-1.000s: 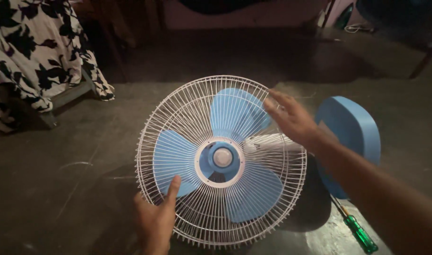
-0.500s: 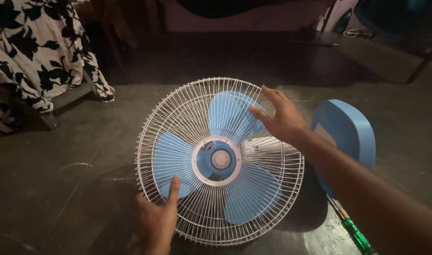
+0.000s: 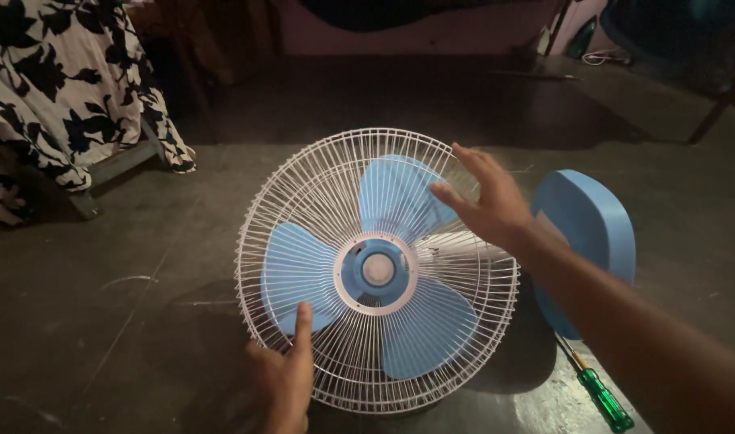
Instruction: The person removes the front wire guard of a blue and white electric fan, then unscrews the central nut to detach the fan blades from the motor shaft. The front guard is placed aside, and the blades are removed by hand.
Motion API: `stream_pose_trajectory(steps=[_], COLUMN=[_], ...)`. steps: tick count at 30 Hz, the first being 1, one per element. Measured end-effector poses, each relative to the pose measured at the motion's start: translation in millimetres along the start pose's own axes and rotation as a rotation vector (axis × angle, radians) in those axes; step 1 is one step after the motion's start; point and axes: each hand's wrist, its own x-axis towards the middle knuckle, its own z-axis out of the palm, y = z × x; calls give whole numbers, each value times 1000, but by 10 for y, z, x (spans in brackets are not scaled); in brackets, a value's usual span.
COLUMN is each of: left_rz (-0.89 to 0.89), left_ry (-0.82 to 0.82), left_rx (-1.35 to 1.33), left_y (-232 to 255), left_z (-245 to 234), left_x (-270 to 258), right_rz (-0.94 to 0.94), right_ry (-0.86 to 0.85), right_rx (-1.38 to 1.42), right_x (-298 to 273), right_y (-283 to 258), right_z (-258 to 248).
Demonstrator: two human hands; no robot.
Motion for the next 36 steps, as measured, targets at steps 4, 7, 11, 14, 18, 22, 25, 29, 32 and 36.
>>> stream_pose_trajectory(steps=[4, 7, 11, 14, 18, 22, 25, 29, 32, 36], left_rz=[-124, -125, -185, -273, -319, -310, -474, -656, -675, -671], left_ry=[26, 65, -5, -80, -155, -188, -193, -226, -232, -250], left_rx=[150, 290, 305, 242, 90, 42, 90, -26, -52, -47], left_y=[-56, -71, 8, 111, 124, 97, 130, 175, 185, 132], left_z=[-7, -8, -63, -98, -135, -172, -130, -115, -127, -139], left_x=[90, 136, 80, 18, -42, -53, -28, -36, -49, -44], right_rz=[-62, -31, -5, 11, 81, 140, 220, 304, 246, 237], right_ry=[-6, -41, -63, -75, -75, -15, 47, 20, 1, -42], right_rx=[-2, -65, -82, -115, -117, -55, -45, 14, 16, -8], right_x=[61, 70, 73, 74, 18, -40, -86, -115, -107, -114], right_y=[-33, -32, 4, 10, 16, -2, 29, 128, 192, 255], right_z=[-14, 26, 68, 108, 150, 143, 146, 150, 131, 121])
